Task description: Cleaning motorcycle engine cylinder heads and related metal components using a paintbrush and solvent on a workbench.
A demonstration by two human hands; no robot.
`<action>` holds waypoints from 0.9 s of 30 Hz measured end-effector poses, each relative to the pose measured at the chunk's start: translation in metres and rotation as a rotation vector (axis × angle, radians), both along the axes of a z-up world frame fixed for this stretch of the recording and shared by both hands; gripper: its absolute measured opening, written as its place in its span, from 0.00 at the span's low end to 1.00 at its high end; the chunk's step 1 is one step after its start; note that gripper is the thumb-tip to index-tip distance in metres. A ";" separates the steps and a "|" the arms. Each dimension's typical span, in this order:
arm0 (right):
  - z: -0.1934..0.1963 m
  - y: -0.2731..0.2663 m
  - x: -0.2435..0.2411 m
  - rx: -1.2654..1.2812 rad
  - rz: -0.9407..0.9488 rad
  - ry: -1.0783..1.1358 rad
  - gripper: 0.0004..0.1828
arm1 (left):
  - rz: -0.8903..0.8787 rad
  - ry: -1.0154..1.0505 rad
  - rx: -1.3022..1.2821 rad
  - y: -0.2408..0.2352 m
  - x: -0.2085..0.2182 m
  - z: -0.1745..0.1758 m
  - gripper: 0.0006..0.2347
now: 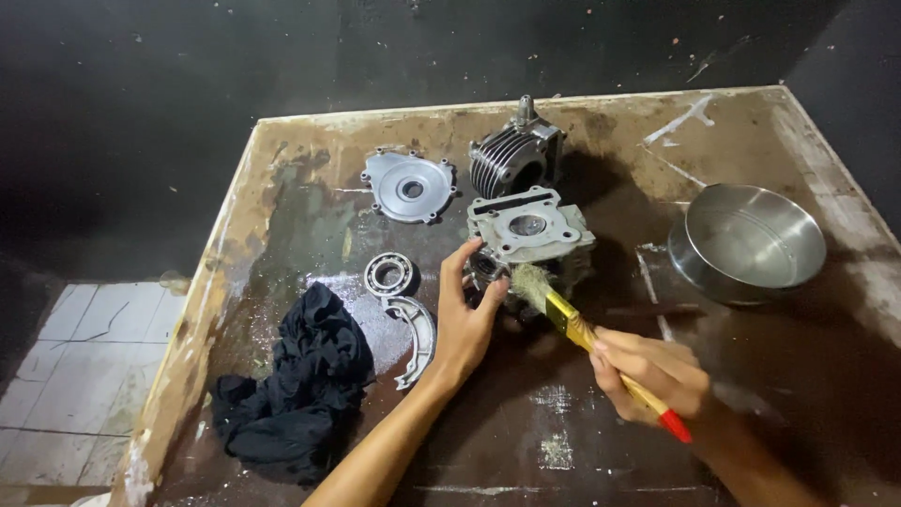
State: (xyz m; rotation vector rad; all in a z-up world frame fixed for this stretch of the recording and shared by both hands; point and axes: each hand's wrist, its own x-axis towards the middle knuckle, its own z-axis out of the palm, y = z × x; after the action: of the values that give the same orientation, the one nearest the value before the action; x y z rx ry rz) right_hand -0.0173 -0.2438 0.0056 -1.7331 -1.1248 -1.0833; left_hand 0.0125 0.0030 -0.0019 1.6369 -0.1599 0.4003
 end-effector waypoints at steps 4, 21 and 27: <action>0.004 -0.011 -0.005 -0.013 -0.141 -0.059 0.05 | -0.013 0.021 0.011 0.001 -0.001 0.001 0.26; 0.010 -0.006 -0.012 0.011 -0.197 0.179 0.04 | -0.025 -0.005 -0.006 0.001 -0.001 0.003 0.26; 0.004 0.016 -0.011 -0.059 -0.142 0.073 0.03 | 0.042 -0.127 0.097 0.004 0.001 -0.005 0.24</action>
State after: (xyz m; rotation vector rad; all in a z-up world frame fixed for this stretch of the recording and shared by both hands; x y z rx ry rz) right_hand -0.0288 -0.2273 0.0095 -1.9076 -1.0103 -1.0718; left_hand 0.0135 0.0067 -0.0070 1.7125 -0.2438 0.5355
